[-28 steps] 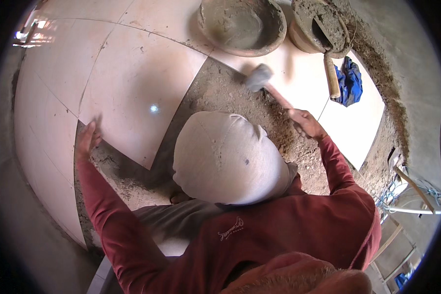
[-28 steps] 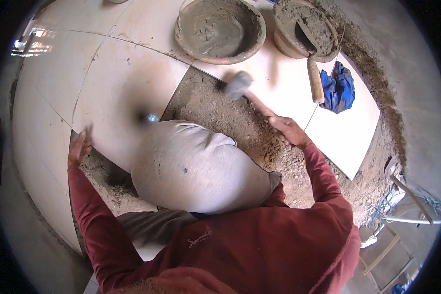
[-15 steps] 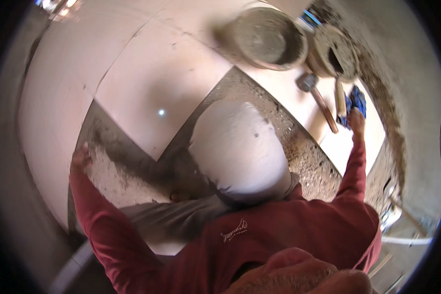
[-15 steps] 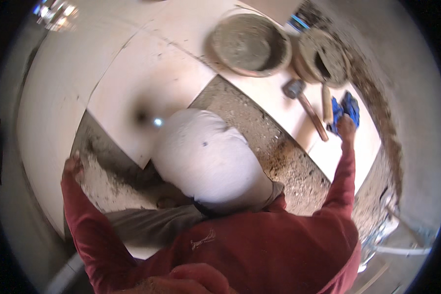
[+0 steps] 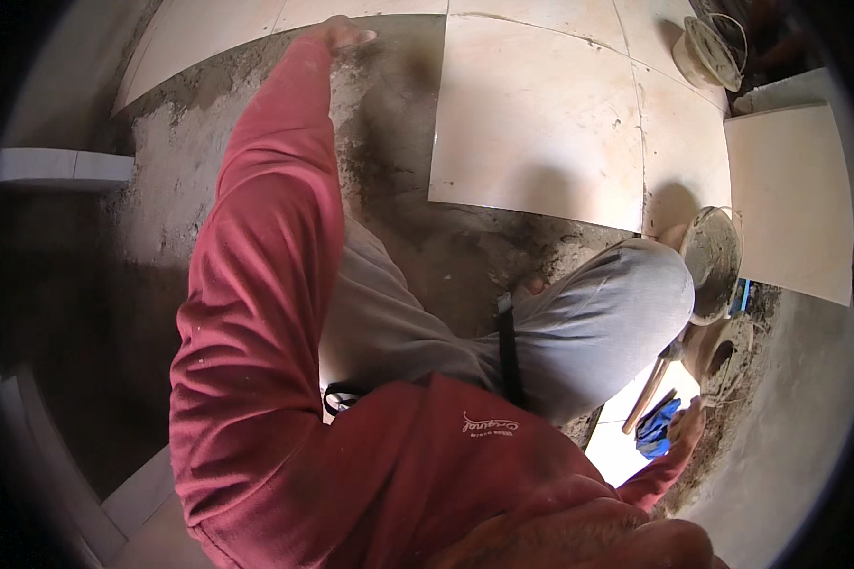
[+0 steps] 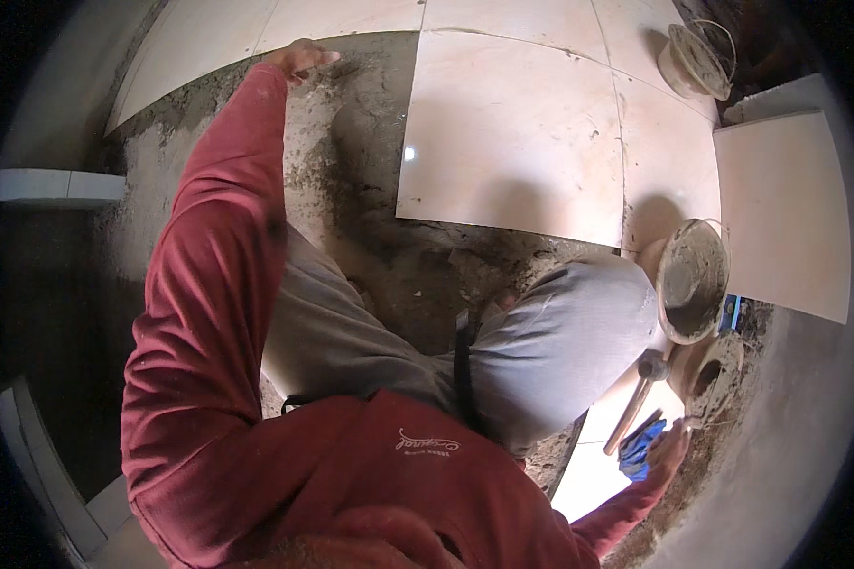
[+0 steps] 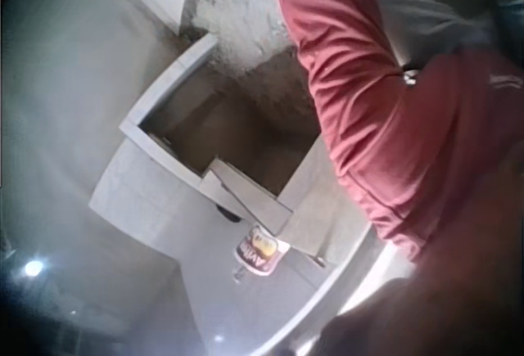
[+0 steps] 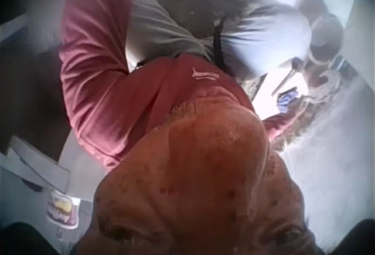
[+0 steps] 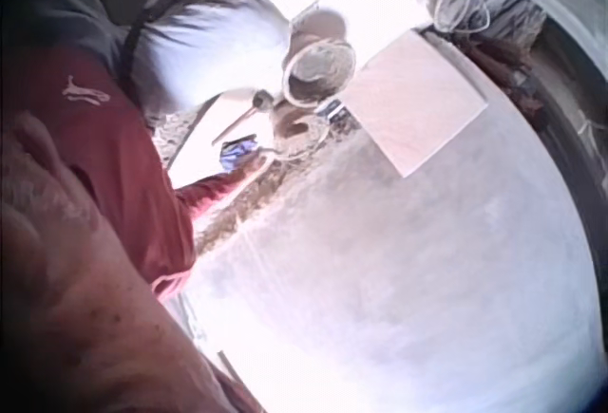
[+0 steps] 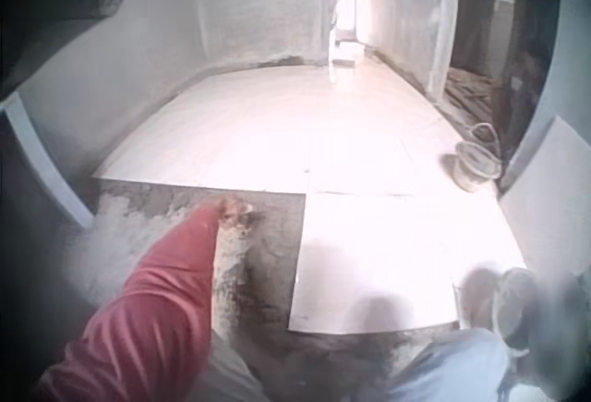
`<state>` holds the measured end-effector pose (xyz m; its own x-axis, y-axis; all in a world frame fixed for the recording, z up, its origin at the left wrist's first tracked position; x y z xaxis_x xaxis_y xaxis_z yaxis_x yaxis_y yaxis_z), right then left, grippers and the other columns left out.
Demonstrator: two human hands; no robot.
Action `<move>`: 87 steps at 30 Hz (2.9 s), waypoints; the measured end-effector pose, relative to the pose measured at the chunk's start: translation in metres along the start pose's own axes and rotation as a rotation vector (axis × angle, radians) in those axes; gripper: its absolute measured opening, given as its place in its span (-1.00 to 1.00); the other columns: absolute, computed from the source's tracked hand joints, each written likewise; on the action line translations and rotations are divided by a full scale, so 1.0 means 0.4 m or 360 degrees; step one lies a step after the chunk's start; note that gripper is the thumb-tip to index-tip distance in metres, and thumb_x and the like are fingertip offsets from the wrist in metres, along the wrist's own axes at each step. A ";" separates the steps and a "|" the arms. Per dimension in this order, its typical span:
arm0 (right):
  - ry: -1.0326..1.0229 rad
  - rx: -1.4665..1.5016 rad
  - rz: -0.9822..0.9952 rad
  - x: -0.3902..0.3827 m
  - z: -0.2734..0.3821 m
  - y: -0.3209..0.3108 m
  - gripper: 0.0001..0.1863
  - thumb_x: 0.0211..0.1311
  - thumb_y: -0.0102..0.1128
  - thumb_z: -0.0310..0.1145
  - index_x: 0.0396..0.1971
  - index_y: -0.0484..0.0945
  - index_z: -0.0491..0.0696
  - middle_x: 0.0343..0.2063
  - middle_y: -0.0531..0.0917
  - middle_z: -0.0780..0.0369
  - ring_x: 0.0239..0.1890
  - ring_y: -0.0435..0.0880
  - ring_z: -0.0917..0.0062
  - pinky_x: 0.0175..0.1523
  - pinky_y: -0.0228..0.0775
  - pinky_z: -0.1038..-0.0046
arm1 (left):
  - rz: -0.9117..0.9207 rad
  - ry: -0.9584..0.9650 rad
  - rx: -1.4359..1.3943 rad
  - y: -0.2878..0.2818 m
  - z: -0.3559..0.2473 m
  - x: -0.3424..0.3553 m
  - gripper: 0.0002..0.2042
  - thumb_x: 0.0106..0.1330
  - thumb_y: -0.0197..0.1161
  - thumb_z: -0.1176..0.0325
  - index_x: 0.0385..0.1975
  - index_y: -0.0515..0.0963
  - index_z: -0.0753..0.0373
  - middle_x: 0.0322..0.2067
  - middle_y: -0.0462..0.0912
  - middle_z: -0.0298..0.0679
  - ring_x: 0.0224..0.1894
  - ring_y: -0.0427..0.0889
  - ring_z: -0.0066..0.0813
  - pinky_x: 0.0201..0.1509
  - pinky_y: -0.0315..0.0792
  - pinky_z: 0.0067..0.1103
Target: The person places a floor tile onto a prepared surface, taps it into place using a rubber mallet, and wipes the surface with a blue cloth.
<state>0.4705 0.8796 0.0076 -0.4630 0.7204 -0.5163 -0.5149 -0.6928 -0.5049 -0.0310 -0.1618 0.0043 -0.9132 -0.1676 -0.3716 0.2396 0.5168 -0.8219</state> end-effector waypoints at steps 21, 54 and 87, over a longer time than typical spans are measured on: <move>-0.1307 -0.0653 0.0430 -0.283 0.587 0.633 -0.29 0.55 0.06 -0.09 0.46 0.15 -0.24 0.36 0.35 -0.08 0.29 0.44 0.33 0.28 0.31 0.33 | -0.0603 -0.0522 0.0156 0.329 1.081 -0.419 -0.22 0.34 0.14 -0.30 0.30 0.45 0.29 0.11 0.65 0.13 0.19 0.59 0.17 0.30 0.42 -0.14; -0.3508 -0.3041 0.0588 -0.853 0.825 1.904 -0.72 0.44 -0.05 -0.36 0.07 0.52 0.17 -0.50 0.71 0.11 -0.48 0.77 0.19 -0.40 0.63 0.15 | -0.1252 -0.1639 0.0355 0.412 0.823 -0.544 -0.21 0.55 -0.45 -0.31 0.54 0.07 0.20 0.54 -0.02 0.19 0.60 -0.13 0.18 0.51 -0.32 0.27; -0.0241 -0.0227 0.1474 -1.037 0.137 1.877 -0.72 0.44 0.15 -0.16 -0.26 0.38 -0.07 -0.45 0.45 0.26 -0.60 0.52 0.49 -0.54 0.49 0.34 | -0.0823 -0.1271 0.0438 0.550 0.837 -0.971 -0.35 0.52 -0.14 -0.13 0.58 0.05 -0.15 0.57 0.02 -0.06 0.54 0.03 0.29 0.58 -0.10 0.01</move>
<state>0.2366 0.0623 -0.1194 -0.7370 -0.1279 -0.6636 0.1921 -0.9811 -0.0243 0.4869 -0.2641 -0.1766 -0.4608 -0.8867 -0.0375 0.0344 0.0244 -0.9991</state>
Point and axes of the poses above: each hand's wrist, its own x-axis towards the middle knuckle, its own y-axis out of the palm, z = x × y, the point moved 8 cm from there along x, towards the middle knuckle
